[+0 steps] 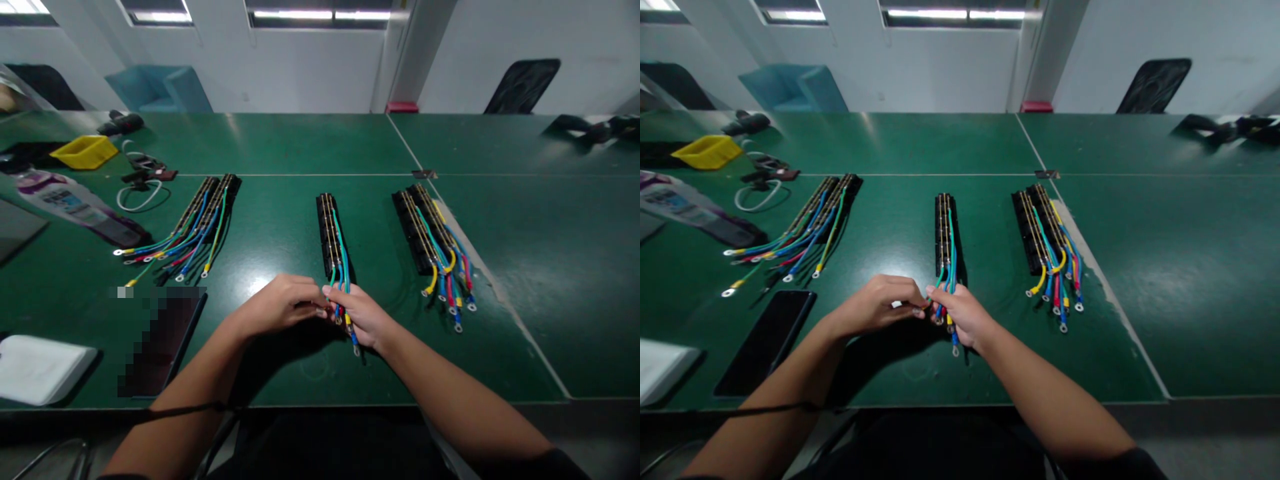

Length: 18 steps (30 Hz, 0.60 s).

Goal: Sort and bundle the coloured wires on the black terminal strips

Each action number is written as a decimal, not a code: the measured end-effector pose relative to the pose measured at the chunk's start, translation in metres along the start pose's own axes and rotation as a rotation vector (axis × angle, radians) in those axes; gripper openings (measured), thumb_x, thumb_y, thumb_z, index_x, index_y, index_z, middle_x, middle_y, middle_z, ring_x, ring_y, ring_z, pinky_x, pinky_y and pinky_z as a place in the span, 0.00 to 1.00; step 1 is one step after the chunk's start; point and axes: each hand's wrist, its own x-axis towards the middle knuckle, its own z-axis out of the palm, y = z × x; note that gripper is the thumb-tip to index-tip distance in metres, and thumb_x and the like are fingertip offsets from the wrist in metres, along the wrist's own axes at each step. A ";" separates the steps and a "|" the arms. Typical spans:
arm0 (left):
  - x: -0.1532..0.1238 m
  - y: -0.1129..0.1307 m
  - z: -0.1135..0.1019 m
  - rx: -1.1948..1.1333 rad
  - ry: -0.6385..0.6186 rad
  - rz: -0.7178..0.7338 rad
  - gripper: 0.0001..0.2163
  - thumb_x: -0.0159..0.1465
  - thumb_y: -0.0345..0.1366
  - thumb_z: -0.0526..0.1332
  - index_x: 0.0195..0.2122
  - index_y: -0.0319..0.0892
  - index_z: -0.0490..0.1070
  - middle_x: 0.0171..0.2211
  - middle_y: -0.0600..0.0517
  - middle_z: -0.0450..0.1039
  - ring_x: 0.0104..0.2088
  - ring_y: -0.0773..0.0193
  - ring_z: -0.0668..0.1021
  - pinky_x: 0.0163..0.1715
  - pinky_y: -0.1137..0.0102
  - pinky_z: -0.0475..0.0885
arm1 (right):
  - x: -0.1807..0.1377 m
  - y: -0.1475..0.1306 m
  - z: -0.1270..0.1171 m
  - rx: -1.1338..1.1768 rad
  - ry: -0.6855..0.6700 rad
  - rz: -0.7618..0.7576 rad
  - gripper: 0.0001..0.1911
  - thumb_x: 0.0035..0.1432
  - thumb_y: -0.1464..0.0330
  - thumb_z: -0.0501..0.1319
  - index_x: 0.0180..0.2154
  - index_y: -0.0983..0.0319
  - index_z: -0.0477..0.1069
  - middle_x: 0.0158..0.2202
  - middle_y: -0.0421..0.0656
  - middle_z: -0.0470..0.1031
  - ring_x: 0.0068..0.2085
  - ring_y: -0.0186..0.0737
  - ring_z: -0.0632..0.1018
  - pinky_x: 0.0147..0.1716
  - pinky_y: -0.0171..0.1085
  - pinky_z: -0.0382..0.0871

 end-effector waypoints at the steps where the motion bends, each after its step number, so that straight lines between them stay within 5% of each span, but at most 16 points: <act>1: 0.001 0.001 0.001 0.003 0.010 -0.002 0.04 0.65 0.33 0.59 0.37 0.40 0.73 0.31 0.52 0.75 0.31 0.70 0.75 0.32 0.75 0.66 | 0.000 0.001 0.000 -0.011 -0.006 -0.014 0.15 0.49 0.62 0.69 0.28 0.64 0.66 0.20 0.35 0.66 0.19 0.26 0.69 0.19 0.27 0.62; 18: 0.001 0.000 0.004 -0.064 0.047 -0.012 0.08 0.67 0.38 0.57 0.36 0.40 0.73 0.31 0.52 0.77 0.30 0.70 0.77 0.31 0.76 0.65 | -0.004 -0.001 0.002 -0.032 0.031 -0.005 0.17 0.47 0.60 0.69 0.27 0.64 0.65 0.20 0.35 0.66 0.19 0.27 0.68 0.19 0.28 0.62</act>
